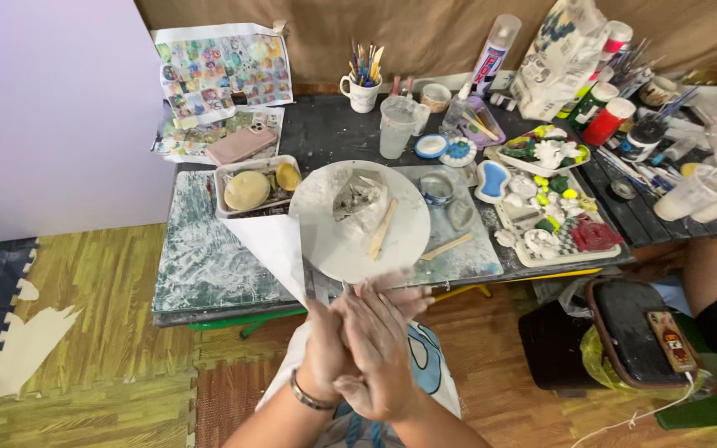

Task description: The person sits on the floor and repeatedly rolls a small piece of gray clay between their palms to form a smooth ball. They occasionally dip their fingers into a container of white powder to coat the clay and continue shaping it. The person briefly consults a reference sheet with images of small clay figures before resuming the rolling motion.

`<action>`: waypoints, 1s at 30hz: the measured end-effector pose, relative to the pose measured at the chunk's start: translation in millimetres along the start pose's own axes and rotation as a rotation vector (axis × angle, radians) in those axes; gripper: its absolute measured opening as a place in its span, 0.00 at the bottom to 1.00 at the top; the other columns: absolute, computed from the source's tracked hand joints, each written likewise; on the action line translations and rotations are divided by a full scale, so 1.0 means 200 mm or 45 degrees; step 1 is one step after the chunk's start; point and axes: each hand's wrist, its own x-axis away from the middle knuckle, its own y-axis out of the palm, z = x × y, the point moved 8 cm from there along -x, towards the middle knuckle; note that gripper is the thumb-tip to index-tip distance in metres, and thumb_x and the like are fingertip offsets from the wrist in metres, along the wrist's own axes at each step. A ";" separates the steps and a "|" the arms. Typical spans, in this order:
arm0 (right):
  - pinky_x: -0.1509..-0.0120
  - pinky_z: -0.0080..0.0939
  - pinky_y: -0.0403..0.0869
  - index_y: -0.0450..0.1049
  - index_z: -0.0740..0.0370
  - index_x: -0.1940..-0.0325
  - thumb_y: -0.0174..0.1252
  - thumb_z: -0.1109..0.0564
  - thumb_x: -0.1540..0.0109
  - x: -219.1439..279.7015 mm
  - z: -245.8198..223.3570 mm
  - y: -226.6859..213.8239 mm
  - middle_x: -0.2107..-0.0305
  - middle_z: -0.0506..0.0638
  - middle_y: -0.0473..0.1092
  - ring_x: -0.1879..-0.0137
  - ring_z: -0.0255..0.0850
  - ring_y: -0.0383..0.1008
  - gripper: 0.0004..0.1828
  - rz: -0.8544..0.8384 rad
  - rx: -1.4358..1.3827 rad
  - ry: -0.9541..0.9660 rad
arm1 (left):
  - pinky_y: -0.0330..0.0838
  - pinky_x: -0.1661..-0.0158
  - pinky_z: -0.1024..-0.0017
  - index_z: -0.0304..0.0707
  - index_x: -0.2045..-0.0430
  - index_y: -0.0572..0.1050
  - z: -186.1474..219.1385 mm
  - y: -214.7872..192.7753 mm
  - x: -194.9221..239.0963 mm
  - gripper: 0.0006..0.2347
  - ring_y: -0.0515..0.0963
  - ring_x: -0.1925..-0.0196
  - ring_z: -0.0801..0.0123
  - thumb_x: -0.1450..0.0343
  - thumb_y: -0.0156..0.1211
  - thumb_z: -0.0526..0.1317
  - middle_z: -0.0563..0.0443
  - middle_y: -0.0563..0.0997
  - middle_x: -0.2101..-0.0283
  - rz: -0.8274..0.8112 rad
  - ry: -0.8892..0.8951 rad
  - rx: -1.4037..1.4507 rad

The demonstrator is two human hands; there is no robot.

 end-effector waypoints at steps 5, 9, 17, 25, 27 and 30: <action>0.22 0.69 0.62 0.62 0.63 0.27 0.51 0.39 0.31 0.08 0.03 0.10 0.29 0.69 0.61 0.22 0.65 0.64 0.35 -0.083 -0.264 -0.028 | 0.72 0.51 0.56 0.29 0.58 0.71 -0.04 -0.26 0.11 0.20 0.75 0.55 0.57 0.25 0.53 0.53 0.46 0.75 0.59 0.268 0.197 0.120; 0.30 0.69 0.59 0.58 0.61 0.27 0.56 0.34 0.39 0.20 0.01 0.19 0.30 0.64 0.52 0.26 0.64 0.56 0.43 -0.173 -0.173 -0.029 | 0.66 0.67 0.65 0.32 0.68 0.70 -0.05 -0.28 0.24 0.14 0.72 0.69 0.62 0.21 0.57 0.46 0.46 0.72 0.71 0.146 0.415 0.042; 0.13 0.62 0.55 0.43 0.56 0.17 0.63 0.40 0.29 0.32 -0.08 0.14 0.22 0.77 0.34 0.18 0.75 0.48 0.47 -0.249 -0.738 -0.074 | 0.73 0.68 0.59 0.36 0.72 0.70 -0.02 -0.24 0.29 0.20 0.75 0.71 0.55 0.29 0.48 0.57 0.43 0.75 0.72 0.636 0.259 0.167; 0.27 0.63 0.58 0.34 0.32 0.20 0.57 0.40 0.34 0.26 -0.21 -0.42 0.21 0.60 0.31 0.21 0.64 0.56 0.48 0.475 -0.628 -0.032 | 0.55 0.80 0.74 0.37 0.78 0.69 -0.09 -0.20 0.36 0.19 0.62 0.84 0.74 0.18 0.46 0.49 0.55 0.65 0.83 0.520 0.158 0.349; 0.27 0.62 0.62 0.35 0.28 0.20 0.57 0.41 0.32 0.23 -0.20 -0.44 0.20 0.60 0.31 0.20 0.62 0.58 0.45 0.600 -0.628 0.031 | 0.49 0.80 0.75 0.38 0.82 0.66 -0.05 -0.17 0.39 0.19 0.59 0.83 0.75 0.18 0.47 0.43 0.57 0.61 0.84 0.380 0.261 0.105; 0.25 0.62 0.64 0.37 0.32 0.20 0.57 0.40 0.31 0.17 -0.15 -0.36 0.21 0.66 0.33 0.23 0.63 0.60 0.44 0.530 -0.656 0.286 | 0.48 0.83 0.73 0.40 0.85 0.63 -0.02 -0.22 0.41 0.19 0.58 0.87 0.73 0.20 0.50 0.41 0.55 0.60 0.87 0.438 0.316 0.141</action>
